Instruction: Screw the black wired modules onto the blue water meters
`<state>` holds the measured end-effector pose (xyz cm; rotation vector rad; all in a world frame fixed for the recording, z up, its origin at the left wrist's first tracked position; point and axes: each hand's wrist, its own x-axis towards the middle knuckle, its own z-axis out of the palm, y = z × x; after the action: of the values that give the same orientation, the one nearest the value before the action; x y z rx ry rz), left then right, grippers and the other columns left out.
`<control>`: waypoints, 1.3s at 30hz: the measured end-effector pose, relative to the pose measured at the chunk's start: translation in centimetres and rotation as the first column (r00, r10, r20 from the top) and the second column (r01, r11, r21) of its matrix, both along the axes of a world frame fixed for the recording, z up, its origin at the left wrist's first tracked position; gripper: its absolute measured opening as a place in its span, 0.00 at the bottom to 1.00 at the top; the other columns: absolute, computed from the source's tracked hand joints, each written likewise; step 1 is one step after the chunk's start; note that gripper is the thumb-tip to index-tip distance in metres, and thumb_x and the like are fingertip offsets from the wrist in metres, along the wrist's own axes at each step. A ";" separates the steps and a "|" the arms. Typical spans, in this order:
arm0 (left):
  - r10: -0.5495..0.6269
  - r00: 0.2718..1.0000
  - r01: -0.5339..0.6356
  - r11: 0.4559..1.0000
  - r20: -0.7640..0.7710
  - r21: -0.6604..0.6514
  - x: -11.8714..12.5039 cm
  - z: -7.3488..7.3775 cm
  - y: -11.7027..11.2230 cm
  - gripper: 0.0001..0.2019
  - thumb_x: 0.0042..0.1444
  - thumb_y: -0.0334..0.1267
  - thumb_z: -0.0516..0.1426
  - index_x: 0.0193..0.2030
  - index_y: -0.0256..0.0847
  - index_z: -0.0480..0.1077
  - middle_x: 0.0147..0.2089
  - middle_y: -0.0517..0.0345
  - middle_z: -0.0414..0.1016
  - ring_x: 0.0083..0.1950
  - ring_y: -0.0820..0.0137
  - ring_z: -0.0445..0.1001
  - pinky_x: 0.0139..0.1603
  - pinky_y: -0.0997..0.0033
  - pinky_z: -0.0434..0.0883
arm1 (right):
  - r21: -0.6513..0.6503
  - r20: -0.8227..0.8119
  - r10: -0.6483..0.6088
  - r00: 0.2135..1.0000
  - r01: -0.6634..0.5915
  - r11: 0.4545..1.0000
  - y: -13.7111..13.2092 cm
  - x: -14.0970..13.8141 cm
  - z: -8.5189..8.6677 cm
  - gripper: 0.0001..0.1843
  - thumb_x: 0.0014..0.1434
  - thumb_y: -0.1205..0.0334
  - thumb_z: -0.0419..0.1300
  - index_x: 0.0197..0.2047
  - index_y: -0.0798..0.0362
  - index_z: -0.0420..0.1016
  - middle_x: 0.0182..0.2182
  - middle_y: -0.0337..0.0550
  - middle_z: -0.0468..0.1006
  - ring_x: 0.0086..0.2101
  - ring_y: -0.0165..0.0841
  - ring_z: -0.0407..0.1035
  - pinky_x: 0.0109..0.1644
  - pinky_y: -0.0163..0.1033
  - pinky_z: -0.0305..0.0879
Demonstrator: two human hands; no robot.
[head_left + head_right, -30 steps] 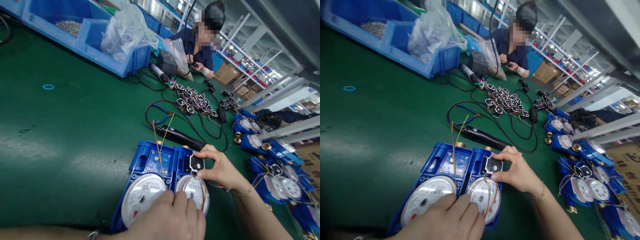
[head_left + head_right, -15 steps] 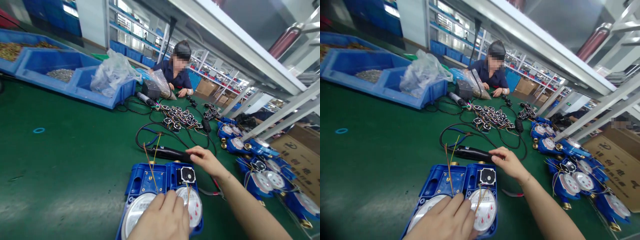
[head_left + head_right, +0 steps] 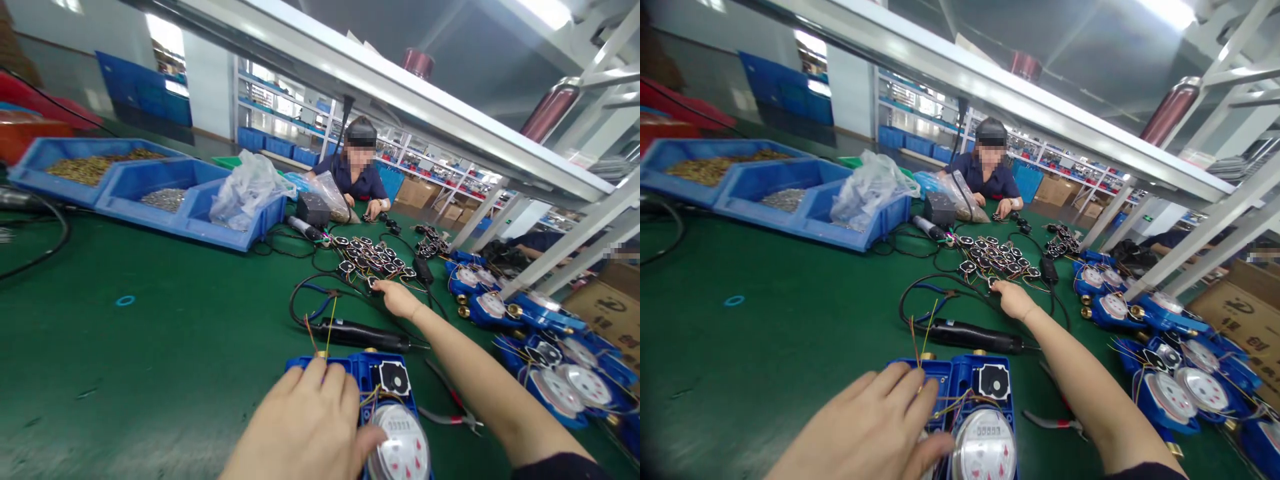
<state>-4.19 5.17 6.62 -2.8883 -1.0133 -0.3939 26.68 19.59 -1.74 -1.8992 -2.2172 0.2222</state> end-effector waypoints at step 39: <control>-0.302 0.929 0.368 0.718 0.213 -0.591 -3.0 -0.5 5.2 0.08 0.56 0.30 0.51 0.36 0.45 0.69 0.33 0.62 0.70 0.41 0.68 0.62 0.51 0.63 0.53 | 0.039 -0.486 0.186 0.854 -0.192 0.981 -14.2 -8.6 10.8 0.21 0.55 0.56 0.62 0.50 0.50 0.63 0.45 0.41 0.70 0.45 0.32 0.66 0.49 0.36 0.67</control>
<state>-7.17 10.32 6.14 -3.7215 -0.7130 -0.2496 18.04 5.44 9.11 -1.4163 -2.0387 0.6684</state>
